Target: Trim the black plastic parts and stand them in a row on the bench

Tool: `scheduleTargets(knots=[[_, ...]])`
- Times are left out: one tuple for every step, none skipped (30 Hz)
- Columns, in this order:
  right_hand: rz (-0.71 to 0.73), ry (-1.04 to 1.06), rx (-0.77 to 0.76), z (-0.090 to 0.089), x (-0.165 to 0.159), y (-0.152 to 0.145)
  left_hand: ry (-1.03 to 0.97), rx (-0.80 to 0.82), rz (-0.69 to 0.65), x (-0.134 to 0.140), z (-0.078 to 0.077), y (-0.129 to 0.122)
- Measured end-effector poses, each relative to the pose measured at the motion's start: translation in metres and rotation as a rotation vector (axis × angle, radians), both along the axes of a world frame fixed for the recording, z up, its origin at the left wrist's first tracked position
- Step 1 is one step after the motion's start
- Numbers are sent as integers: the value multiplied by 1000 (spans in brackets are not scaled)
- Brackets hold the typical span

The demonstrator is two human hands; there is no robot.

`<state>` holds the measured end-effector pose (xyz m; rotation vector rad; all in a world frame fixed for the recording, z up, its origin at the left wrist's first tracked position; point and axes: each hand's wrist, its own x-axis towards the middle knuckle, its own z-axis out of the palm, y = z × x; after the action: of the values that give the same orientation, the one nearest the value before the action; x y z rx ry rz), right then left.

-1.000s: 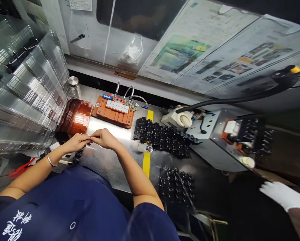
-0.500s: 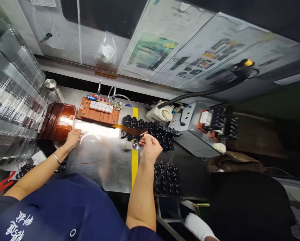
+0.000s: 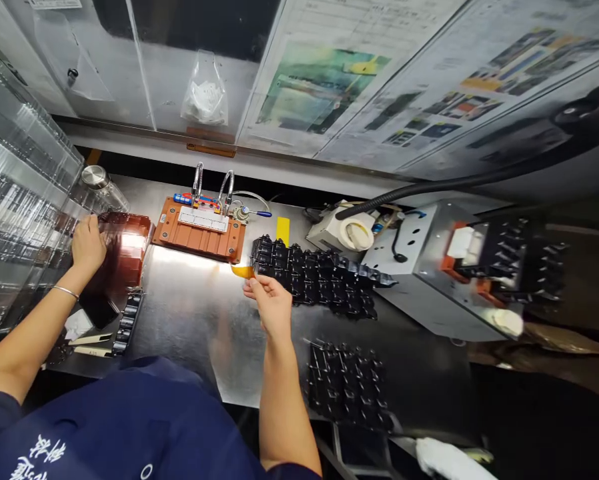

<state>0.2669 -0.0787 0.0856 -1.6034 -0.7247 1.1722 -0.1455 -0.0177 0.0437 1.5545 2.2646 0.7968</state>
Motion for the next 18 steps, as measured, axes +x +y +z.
scheduleTargets(knots=[[47, -4, -3, 0, -4, 2, 63, -10, -36, 7, -4, -7], [93, -16, -3, -1, -5, 3, 110, -37, -72, 15, -7, -15], [140, -40, 2, -2, -5, 4, 141, -62, -94, 21, -11, -23], [193, -79, 12, -3, -4, 4, 172, -80, -106, 27, -13, -30], [250, -133, 29, -5, -1, 3, 197, -91, -109, 32, -13, -34], [312, -197, 54, -7, 2, 2, 218, -96, -116, 39, -12, -35], [372, -263, 85, -10, 5, 0, 235, -101, -140, 48, -10, -31], [429, -322, 116, -12, 7, -1, 243, -107, -186, 61, -6, -23], [481, -366, 142, -15, 9, -2, 241, -118, -263, 80, -3, -10], [528, -392, 159, -16, 10, -3, 225, -136, -375, 105, 0, 7], [570, -402, 168, -17, 9, -4, 201, -162, -511, 137, 1, 26], [613, -403, 171, -17, 8, -5, 173, -189, -649, 173, 1, 48], [652, -402, 175, -16, 6, -5, 146, -210, -764, 212, -1, 70], [683, -400, 181, -13, 4, -6, 123, -224, -855, 252, -4, 91], [702, -400, 192, -11, 2, -6, 107, -235, -912, 290, -6, 112], [711, -403, 205, -9, 0, -7, 89, -245, -954, 325, -9, 131], [712, -407, 218, -7, -1, -8, 71, -259, -986, 354, -12, 149], [710, -410, 227, -6, -2, -9, 52, -276, -1007, 376, -15, 164]])
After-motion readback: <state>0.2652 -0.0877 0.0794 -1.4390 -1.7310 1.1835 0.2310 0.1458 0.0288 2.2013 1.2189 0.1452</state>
